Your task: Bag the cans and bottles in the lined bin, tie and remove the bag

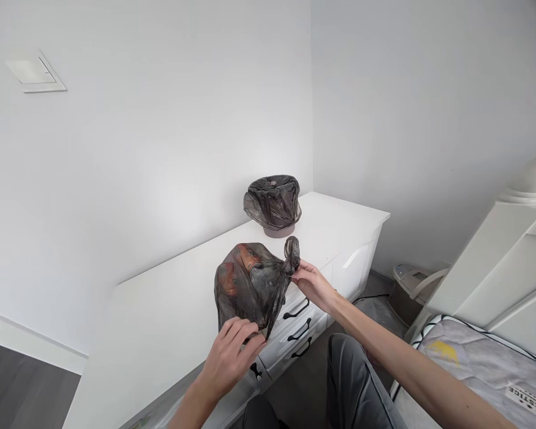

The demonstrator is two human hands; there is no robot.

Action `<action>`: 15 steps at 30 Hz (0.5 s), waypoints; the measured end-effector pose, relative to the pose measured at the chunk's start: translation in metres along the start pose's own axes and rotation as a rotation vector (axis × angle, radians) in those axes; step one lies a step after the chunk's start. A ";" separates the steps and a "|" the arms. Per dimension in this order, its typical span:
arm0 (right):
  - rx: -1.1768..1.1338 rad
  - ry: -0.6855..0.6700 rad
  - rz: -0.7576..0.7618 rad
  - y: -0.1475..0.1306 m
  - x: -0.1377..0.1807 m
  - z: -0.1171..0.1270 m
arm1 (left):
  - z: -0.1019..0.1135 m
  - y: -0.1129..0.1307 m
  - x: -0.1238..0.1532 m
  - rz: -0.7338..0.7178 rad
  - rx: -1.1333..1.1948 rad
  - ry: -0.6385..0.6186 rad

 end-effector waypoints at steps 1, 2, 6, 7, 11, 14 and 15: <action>-0.007 -0.004 -0.009 0.004 0.000 0.002 | 0.000 0.005 0.001 -0.019 0.017 -0.004; -0.010 -0.006 -0.018 0.008 0.000 0.004 | 0.000 0.010 0.003 -0.036 0.038 -0.013; 0.021 -0.010 -0.048 0.019 -0.001 0.009 | -0.006 0.022 0.013 -0.060 0.171 -0.111; 0.026 -0.015 -0.051 0.020 -0.001 0.009 | -0.009 0.022 0.017 -0.044 0.191 -0.161; 0.026 -0.032 -0.048 0.018 -0.001 0.010 | -0.027 0.002 0.040 0.148 0.100 -0.383; 0.020 -0.051 -0.045 0.016 0.000 0.008 | -0.034 -0.030 0.060 0.399 -0.112 -0.486; 0.024 -0.060 -0.045 0.016 0.000 0.007 | -0.034 -0.041 0.066 0.486 -0.191 -0.518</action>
Point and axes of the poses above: each hand's wrist, its own x-axis away from the middle knuckle, its own z-axis out of the back of the hand, y = z × x, the point moved 7 cm from there along -x, towards the middle knuckle, and after that the axes turned 6 degrees about y, right-handed, at the moved point
